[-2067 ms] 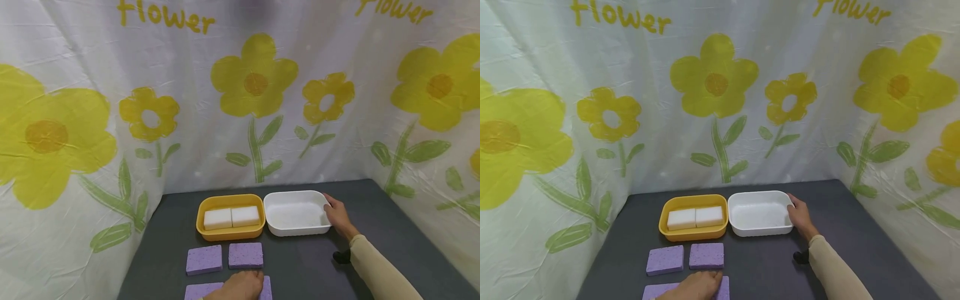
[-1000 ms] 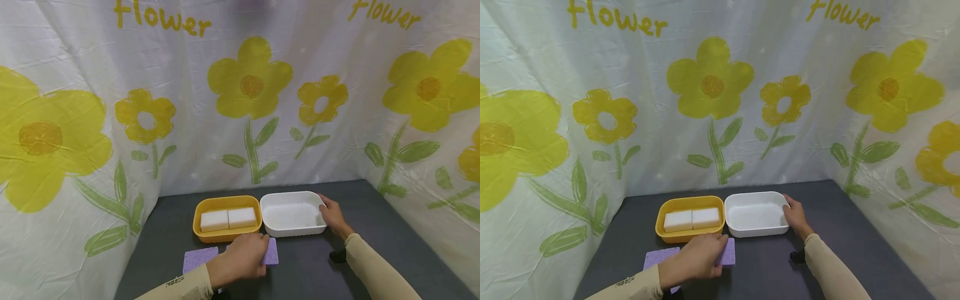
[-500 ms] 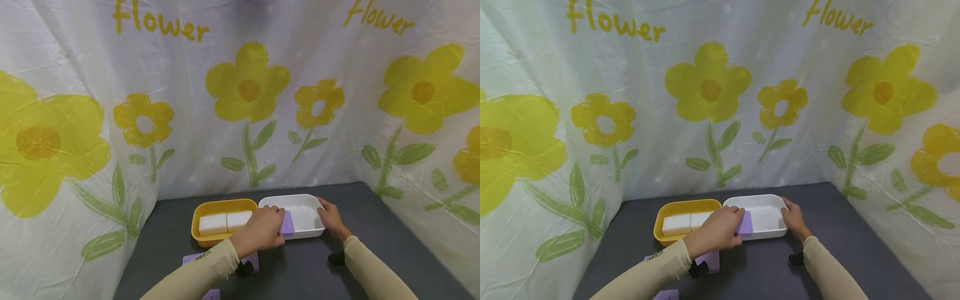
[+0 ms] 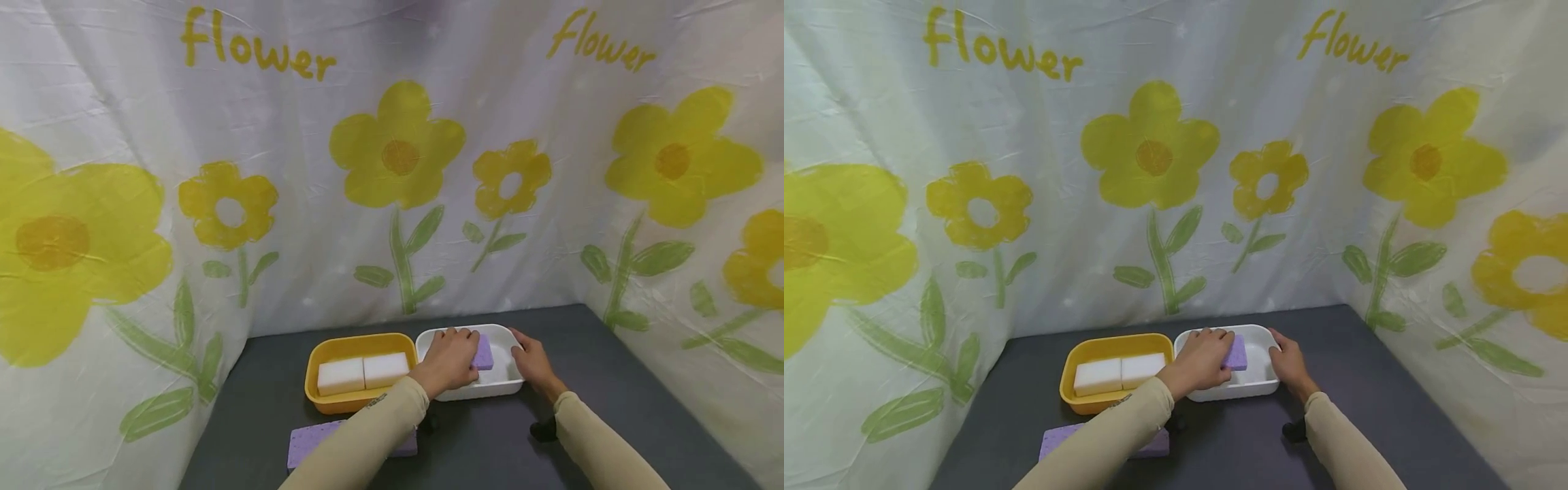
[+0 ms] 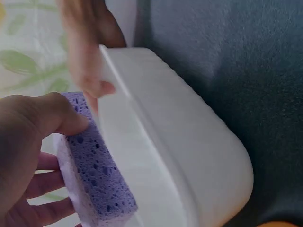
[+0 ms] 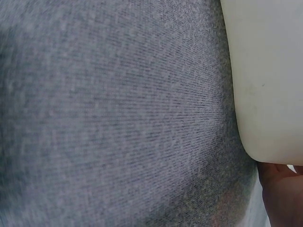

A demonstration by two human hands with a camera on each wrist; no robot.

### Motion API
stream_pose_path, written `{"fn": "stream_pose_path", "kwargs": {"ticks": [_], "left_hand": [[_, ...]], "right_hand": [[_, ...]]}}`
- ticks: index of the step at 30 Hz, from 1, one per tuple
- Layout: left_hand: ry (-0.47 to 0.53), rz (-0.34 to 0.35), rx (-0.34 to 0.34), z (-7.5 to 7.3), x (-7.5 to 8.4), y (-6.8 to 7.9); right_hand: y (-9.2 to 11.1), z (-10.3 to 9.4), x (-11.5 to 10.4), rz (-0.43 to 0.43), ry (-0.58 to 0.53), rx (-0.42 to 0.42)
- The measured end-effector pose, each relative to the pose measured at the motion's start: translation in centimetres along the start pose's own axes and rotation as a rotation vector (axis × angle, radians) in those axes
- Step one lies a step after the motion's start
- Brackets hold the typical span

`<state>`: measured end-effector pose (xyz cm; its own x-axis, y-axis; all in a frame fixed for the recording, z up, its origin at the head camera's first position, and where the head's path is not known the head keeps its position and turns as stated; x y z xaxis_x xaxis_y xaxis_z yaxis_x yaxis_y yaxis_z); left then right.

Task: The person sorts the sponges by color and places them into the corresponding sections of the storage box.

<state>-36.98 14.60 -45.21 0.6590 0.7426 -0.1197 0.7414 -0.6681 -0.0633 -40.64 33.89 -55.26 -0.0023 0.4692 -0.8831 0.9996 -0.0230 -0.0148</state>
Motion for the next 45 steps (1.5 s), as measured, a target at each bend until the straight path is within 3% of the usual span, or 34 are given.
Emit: {"fn": "stream_pose_path", "kwargs": {"ticks": [7, 15, 22, 29, 40, 45], "left_hand": [[0.090, -0.036, -0.068, 2.6, 0.5, -2.7], [0.107, -0.066, -0.147, 5.3, 2.0, -4.9], [0.129, -0.080, -0.146, 5.7, 1.7, -6.3], [0.160, -0.065, -0.156, 7.0, 2.2, -7.5], [0.185, -0.057, -0.142, 7.7, 2.9, -7.8], [0.189, -0.051, -0.172, 7.6, 3.1, -8.0]], "right_hand": [[0.1, 0.1, -0.2, -0.017, -0.017, 0.009], [0.0, -0.1, -0.5, -0.049, 0.007, 0.028], [-0.1, -0.4, -0.7, -0.080, -0.001, 0.045], [0.0, -0.2, -0.4, -0.081, -0.023, 0.034], [0.0, 0.1, -0.5, -0.082, -0.060, 0.016], [-0.1, -0.1, -0.2, -0.077, -0.063, 0.031]]}}
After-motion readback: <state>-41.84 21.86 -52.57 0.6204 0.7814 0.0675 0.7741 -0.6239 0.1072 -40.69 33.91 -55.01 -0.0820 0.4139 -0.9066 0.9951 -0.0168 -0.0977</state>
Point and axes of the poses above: each hand's wrist, its own y-axis away from the middle knuckle, its own z-axis out of the palm, x = y × z, the point moved 8 cm from there along -y, towards the middle knuckle, and after that the axes turned 8 degrees about -x, right-handed, at the moved point
